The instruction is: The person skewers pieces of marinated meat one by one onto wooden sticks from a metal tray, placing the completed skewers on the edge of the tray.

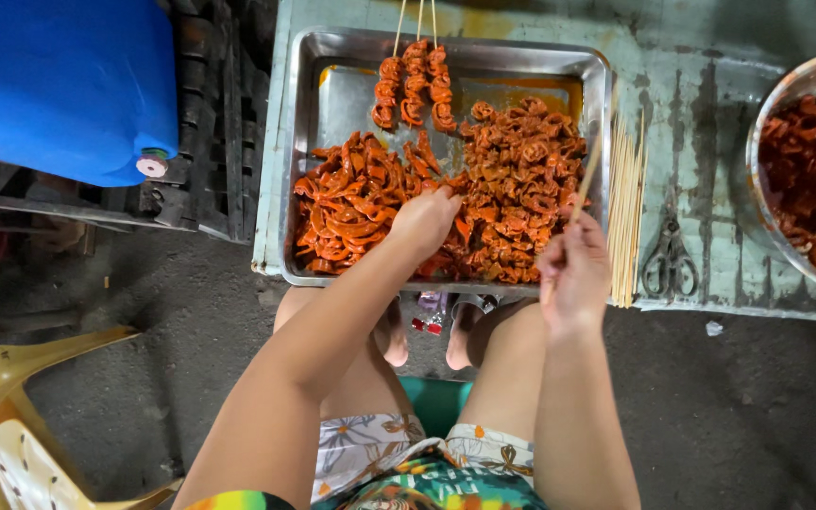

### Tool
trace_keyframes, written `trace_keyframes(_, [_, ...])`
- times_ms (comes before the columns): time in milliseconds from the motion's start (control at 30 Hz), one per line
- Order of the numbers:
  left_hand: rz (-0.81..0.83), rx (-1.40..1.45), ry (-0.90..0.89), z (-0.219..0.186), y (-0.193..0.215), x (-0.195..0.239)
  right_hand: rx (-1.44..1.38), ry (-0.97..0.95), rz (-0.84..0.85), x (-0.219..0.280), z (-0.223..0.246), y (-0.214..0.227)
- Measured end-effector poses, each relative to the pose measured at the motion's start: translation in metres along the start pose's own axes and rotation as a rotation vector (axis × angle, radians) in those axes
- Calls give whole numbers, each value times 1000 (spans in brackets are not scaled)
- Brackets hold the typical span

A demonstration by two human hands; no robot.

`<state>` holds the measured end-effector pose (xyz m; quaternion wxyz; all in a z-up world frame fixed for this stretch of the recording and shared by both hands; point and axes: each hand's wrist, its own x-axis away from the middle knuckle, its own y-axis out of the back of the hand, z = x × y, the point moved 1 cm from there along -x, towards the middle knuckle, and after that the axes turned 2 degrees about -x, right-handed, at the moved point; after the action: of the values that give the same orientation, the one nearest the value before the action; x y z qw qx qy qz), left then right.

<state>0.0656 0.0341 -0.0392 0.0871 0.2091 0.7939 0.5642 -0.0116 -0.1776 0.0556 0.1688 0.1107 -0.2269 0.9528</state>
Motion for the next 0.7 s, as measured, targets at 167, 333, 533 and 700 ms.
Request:
trace_keyframes(167, [15, 55, -85, 21, -14, -3, 172, 30, 70, -6, -24, 13])
trace_keyframes(333, [-362, 316, -9, 22, -7, 4, 199, -65, 129, -11, -50, 44])
trace_keyframes(533, [75, 174, 390, -7, 12, -3, 287, -9, 218, -21, -70, 59])
trace_keyframes(700, [137, 29, 389, -13, -11, -27, 385, 16, 228, -16, -71, 62])
